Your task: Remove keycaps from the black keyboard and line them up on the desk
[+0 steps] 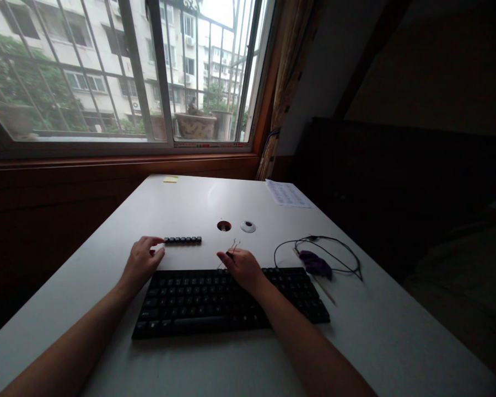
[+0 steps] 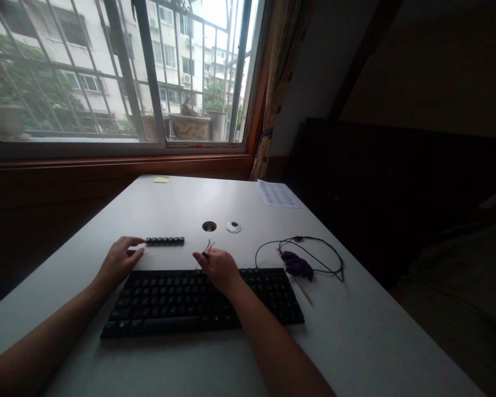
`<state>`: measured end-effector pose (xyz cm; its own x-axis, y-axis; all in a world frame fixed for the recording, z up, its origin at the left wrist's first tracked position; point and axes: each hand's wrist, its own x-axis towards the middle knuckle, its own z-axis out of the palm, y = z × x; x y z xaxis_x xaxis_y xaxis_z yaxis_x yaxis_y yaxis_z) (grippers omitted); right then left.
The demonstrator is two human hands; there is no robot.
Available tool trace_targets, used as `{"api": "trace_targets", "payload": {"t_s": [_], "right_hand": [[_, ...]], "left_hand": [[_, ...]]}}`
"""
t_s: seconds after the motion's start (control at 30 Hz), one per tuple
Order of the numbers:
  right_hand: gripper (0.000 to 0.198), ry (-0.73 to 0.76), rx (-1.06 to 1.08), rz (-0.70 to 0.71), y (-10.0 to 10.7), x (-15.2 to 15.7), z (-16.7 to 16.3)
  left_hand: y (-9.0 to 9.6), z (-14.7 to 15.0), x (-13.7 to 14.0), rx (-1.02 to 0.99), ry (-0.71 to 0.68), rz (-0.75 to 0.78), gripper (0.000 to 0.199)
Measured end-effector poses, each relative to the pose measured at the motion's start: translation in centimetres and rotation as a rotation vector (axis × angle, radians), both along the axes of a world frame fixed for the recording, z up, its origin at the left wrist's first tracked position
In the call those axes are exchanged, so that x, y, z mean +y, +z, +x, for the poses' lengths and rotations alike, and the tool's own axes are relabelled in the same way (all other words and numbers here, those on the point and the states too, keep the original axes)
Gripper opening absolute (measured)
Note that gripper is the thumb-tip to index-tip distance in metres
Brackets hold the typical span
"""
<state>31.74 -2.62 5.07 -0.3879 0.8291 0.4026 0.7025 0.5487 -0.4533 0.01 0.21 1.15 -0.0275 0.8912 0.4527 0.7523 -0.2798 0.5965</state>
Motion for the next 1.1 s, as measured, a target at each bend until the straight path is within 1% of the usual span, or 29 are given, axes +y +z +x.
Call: {"api": "trace_targets", "payload": {"t_s": [0.4,0.63,0.77,0.9,1.1], "right_hand": [[0.057,-0.022,0.052,-0.069,-0.6,0.7,0.2],[0.054,0.006,0.110,-0.053,-0.5,0.7,0.3],[0.053,0.014,0.152,-0.069,-0.4,0.6,0.3],[0.053,0.008,0.164,-0.081,-0.4,0.6,0.3],[0.054,-0.002,0.169,-0.095,-0.5,0.7,0.3]], "left_hand": [[0.0,0.1,0.0,-0.011,-0.008,0.006,0.029],[0.3,0.3,-0.2,-0.028,-0.022,0.006,0.028],[0.9,0.5,-0.6,-0.068,-0.041,0.024,0.025],[1.9,1.2,-1.3,-0.091,-0.080,0.081,0.021],[2.8,2.3,-2.5,-0.067,-0.162,0.152,0.016]]}}
